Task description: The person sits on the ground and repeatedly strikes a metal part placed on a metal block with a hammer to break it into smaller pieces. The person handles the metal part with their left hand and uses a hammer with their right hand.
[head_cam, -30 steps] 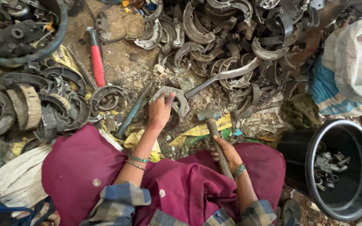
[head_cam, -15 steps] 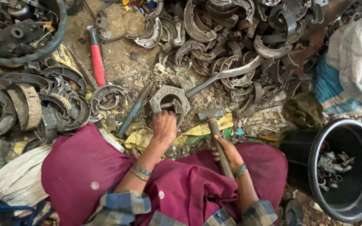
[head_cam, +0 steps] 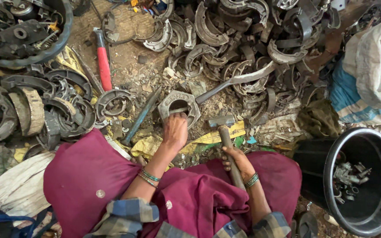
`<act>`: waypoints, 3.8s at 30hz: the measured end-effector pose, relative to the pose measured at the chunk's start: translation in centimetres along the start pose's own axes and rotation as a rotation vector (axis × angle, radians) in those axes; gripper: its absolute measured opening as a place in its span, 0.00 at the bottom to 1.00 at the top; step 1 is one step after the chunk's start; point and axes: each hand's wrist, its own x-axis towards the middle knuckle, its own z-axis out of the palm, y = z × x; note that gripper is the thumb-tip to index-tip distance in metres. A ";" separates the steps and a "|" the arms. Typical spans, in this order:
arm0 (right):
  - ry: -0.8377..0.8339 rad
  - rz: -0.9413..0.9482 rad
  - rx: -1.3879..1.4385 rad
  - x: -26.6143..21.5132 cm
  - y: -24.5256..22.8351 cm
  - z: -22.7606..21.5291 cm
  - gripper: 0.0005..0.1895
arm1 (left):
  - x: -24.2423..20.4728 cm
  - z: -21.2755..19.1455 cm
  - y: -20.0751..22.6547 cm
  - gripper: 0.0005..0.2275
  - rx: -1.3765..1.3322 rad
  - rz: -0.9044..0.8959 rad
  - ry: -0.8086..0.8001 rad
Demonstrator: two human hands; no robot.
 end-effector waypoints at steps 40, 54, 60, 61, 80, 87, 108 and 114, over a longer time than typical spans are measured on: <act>0.481 -1.024 -0.763 -9.3 -5.9 9.9 0.21 | -0.4 -2.5 0.0 0.07 -0.071 0.047 -0.091; 0.493 -1.254 -0.648 -15.0 -9.5 11.1 0.20 | -0.4 -2.0 0.2 0.08 -0.072 -0.019 -0.090; 0.577 -1.220 -0.812 -11.2 -7.1 10.0 0.12 | -0.5 -0.9 -0.1 0.08 -0.068 0.017 -0.107; 0.516 -1.003 -0.921 -9.0 -5.9 10.2 0.16 | -1.0 -0.6 -0.3 0.08 -0.081 0.044 -0.064; 0.469 -1.301 -0.581 -11.5 -7.4 9.0 0.13 | -0.1 -1.8 0.6 0.07 -0.071 -0.038 -0.171; 0.410 -0.832 -1.167 -0.5 -1.3 7.7 0.24 | 1.2 -3.0 -0.3 0.14 -0.065 -0.078 -0.201; 0.380 -0.591 -1.191 -4.9 -2.8 10.0 0.25 | 0.1 -1.4 1.0 0.12 -0.088 -0.015 -0.091; 0.447 -0.754 -0.946 -10.1 -4.3 8.3 0.26 | 0.1 -1.0 0.9 0.14 -0.158 -0.036 -0.095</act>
